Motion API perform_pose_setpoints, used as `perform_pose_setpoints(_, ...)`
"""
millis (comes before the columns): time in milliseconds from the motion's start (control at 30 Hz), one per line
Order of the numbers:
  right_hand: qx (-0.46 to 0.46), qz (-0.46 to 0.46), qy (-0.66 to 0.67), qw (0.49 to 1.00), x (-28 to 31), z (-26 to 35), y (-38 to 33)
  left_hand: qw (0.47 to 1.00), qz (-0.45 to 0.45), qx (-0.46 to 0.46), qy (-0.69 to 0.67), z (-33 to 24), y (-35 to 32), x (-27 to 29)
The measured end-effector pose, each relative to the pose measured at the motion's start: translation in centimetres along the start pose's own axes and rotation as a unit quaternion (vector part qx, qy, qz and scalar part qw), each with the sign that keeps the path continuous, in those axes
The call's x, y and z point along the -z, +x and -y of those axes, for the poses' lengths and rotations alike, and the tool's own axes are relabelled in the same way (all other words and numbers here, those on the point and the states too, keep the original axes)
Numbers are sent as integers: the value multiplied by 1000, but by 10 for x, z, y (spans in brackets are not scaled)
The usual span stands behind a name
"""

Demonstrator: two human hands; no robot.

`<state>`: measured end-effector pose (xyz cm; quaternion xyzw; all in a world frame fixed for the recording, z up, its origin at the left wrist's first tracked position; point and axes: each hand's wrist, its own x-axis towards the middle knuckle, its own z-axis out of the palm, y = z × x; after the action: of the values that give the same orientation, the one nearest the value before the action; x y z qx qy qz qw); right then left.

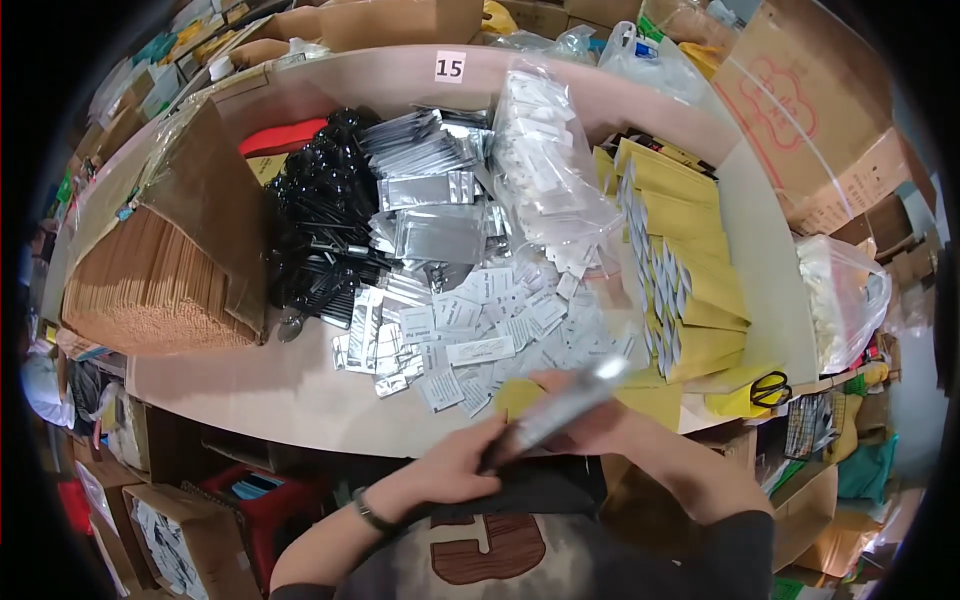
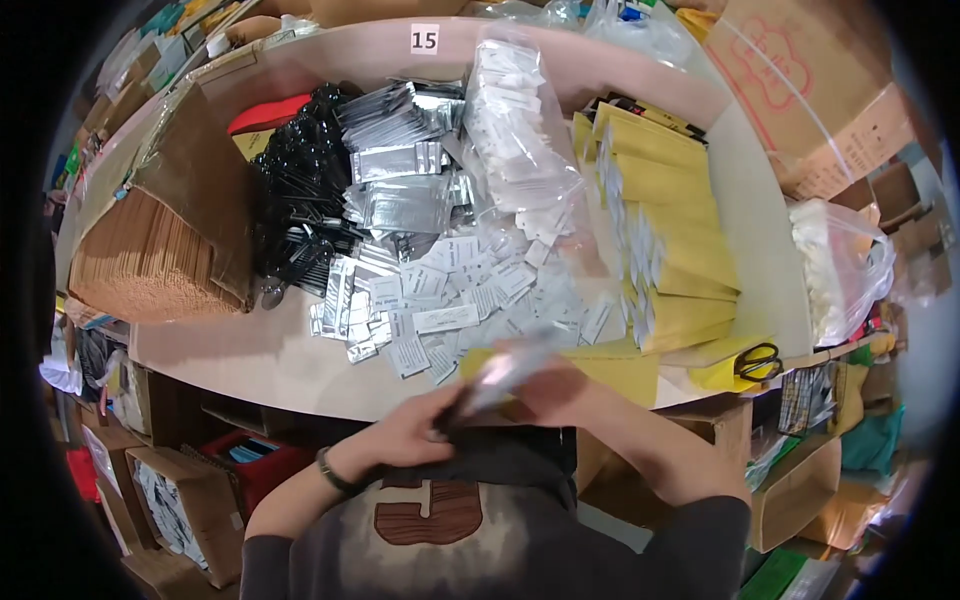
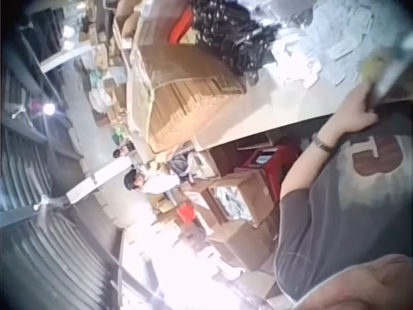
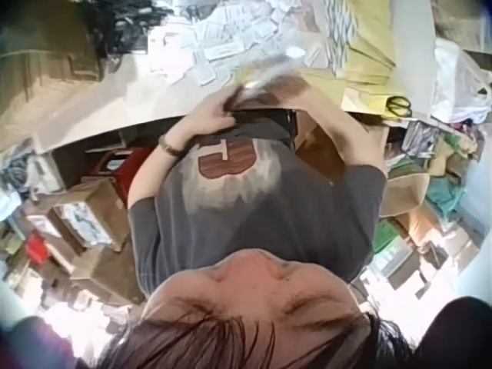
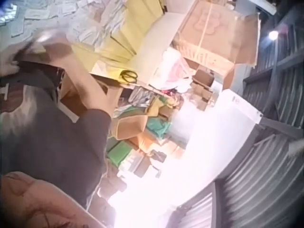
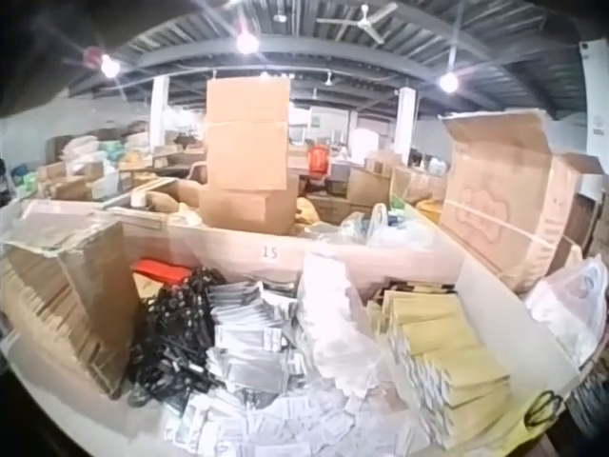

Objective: Packing small silver and black pouches into yellow padded envelopes at a packing station.

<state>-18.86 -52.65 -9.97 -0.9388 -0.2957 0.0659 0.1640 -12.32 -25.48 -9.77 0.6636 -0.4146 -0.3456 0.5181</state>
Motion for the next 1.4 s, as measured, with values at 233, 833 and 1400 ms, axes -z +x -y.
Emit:
perform_pose_setpoints(233,-224,-136,36,964,4,48,35,953,-103,244,150,12,-26,26)
perform_pose_setpoints(833,-186,-141,88,968,-11,35,129,931,-102,-6,351,20,-53,73)
perform_pose_setpoints(1400,-126,-189,22,974,-28,19,211,823,-416,117,368,52,-100,117)
